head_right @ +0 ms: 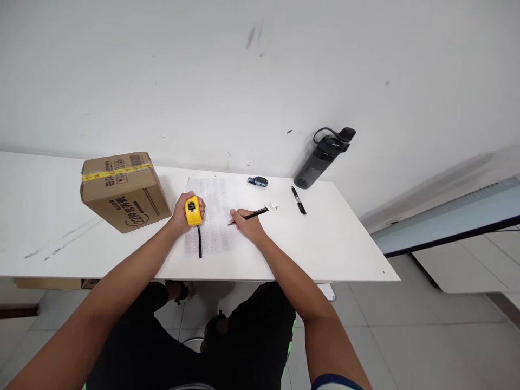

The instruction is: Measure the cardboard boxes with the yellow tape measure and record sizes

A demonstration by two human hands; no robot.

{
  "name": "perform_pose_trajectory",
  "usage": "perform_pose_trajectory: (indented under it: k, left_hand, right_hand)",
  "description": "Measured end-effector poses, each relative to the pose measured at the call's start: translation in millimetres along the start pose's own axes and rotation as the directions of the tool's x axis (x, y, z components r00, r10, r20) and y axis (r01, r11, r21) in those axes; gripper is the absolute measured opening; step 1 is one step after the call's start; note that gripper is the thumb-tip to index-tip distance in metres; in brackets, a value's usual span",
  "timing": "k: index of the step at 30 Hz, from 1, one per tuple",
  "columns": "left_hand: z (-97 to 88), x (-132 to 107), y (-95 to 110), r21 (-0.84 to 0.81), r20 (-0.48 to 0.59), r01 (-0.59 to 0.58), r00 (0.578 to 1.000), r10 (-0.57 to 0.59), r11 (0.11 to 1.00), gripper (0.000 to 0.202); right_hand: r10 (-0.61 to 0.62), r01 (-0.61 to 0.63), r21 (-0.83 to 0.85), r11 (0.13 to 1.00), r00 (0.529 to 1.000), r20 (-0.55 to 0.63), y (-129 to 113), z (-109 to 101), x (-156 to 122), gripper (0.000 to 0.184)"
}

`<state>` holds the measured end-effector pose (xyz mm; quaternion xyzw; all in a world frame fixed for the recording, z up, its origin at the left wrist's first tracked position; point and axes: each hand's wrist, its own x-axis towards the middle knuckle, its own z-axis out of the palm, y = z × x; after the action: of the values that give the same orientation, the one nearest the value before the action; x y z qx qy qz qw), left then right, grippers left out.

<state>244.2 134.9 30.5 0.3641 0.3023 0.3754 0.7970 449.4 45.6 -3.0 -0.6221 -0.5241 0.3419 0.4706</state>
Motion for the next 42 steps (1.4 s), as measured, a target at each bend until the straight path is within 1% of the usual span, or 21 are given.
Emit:
perform_pose_trajectory:
  k: [2,6,9,13,16,20,25,30,34,37,42]
  left_hand:
    - [0.2,0.3,0.3,0.006,0.002,-0.004,1.000,0.004,1.000,0.039]
    - [0.8,0.6,0.2,0.016,-0.005,-0.010,1.000,0.010,1.000,0.038]
    - [1.6,0.1,1.0,0.013,-0.020,-0.006,1.000,0.006,1.000,0.037]
    - [3.2,-1.0,2.1,-0.007,-0.025,0.001,1.000,-0.001,1.000,0.034]
    - [3.8,-1.3,1.5,-0.012,-0.034,-0.022,0.999,0.022,1.000,0.032]
    - [2.9,-0.6,-0.4,0.002,-0.028,-0.036,0.999,0.036,0.999,0.032]
    - [0.8,1.4,-1.2,0.008,-0.018,-0.044,0.999,0.045,0.999,0.033]
    - [-0.6,2.3,-1.5,0.008,-0.020,-0.038,0.999,0.038,0.999,0.033]
    - [-0.3,2.0,-2.1,0.006,-0.016,-0.038,0.999,0.038,0.999,0.034]
    - [0.4,1.5,-2.1,-0.002,-0.015,-0.028,1.000,0.028,1.000,0.034]
    - [1.5,0.9,-1.2,-0.007,-0.018,-0.024,1.000,0.024,1.000,0.033]
  right_hand:
    - [-0.007,0.006,-0.044,0.999,1.000,-0.025,-1.1,-0.4,-0.3,0.043]
    - [-0.043,0.041,-0.098,0.994,0.999,-0.019,-2.4,-0.7,-0.7,0.037]
    - [-0.061,0.058,-0.088,0.994,0.998,-0.029,-2.2,-1.0,-0.2,0.037]
    - [-0.066,0.066,-0.083,0.994,0.998,0.011,-2.2,-1.9,-0.1,0.037]
    - [-0.057,0.057,-0.056,0.997,0.998,-0.001,-2.0,-2.7,-0.5,0.038]
    - [-0.043,0.045,-0.065,0.997,0.999,0.032,-2.6,-3.8,-1.1,0.038]
    - [-0.025,0.023,-0.039,0.999,0.998,-0.066,-5.9,-4.0,-2.2,0.036]
    - [0.007,-0.007,-0.040,0.999,1.000,-0.004,-7.0,-4.2,-2.9,0.037]
    - [-0.012,0.010,-0.043,0.999,0.999,-0.035,-7.0,-4.4,-3.2,0.037]
    - [-0.005,0.004,-0.036,0.999,0.999,-0.038,-7.6,-4.9,-3.5,0.037]
    - [-0.009,0.008,-0.016,1.000,0.997,-0.080,-8.0,-5.2,-4.2,0.036]
